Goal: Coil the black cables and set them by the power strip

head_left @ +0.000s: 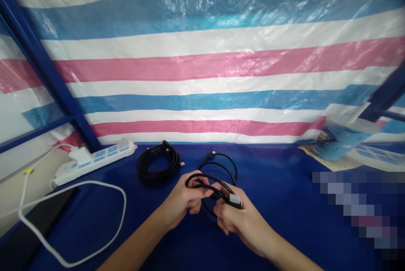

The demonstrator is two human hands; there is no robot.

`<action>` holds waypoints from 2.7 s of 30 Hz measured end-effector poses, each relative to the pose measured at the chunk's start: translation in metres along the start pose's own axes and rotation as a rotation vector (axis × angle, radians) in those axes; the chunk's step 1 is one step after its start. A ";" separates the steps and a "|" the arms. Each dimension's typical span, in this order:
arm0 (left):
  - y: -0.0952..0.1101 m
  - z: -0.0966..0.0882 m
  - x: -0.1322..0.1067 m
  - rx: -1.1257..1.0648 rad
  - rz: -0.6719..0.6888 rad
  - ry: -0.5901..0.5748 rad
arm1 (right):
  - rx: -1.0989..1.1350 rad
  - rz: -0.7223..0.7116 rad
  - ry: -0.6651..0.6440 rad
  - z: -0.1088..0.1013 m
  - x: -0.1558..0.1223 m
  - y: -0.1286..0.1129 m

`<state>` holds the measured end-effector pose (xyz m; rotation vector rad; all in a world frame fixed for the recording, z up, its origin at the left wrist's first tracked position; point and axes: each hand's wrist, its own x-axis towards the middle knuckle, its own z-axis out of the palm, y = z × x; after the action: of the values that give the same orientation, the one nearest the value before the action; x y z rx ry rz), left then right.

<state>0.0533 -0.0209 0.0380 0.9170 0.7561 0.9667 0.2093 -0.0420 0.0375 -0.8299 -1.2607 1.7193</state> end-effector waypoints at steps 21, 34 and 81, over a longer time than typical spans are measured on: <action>-0.003 0.012 -0.011 -0.084 0.060 0.077 | -0.006 0.009 0.071 -0.006 0.006 -0.001; 0.009 0.008 -0.015 0.264 0.020 0.047 | -0.445 0.009 -0.054 -0.018 0.010 0.005; 0.008 0.014 -0.022 1.420 0.164 0.191 | -0.741 0.038 -0.197 -0.018 0.005 -0.015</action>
<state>0.0542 -0.0428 0.0535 2.1349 1.5951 0.5469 0.2267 -0.0279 0.0470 -1.1143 -2.0811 1.3740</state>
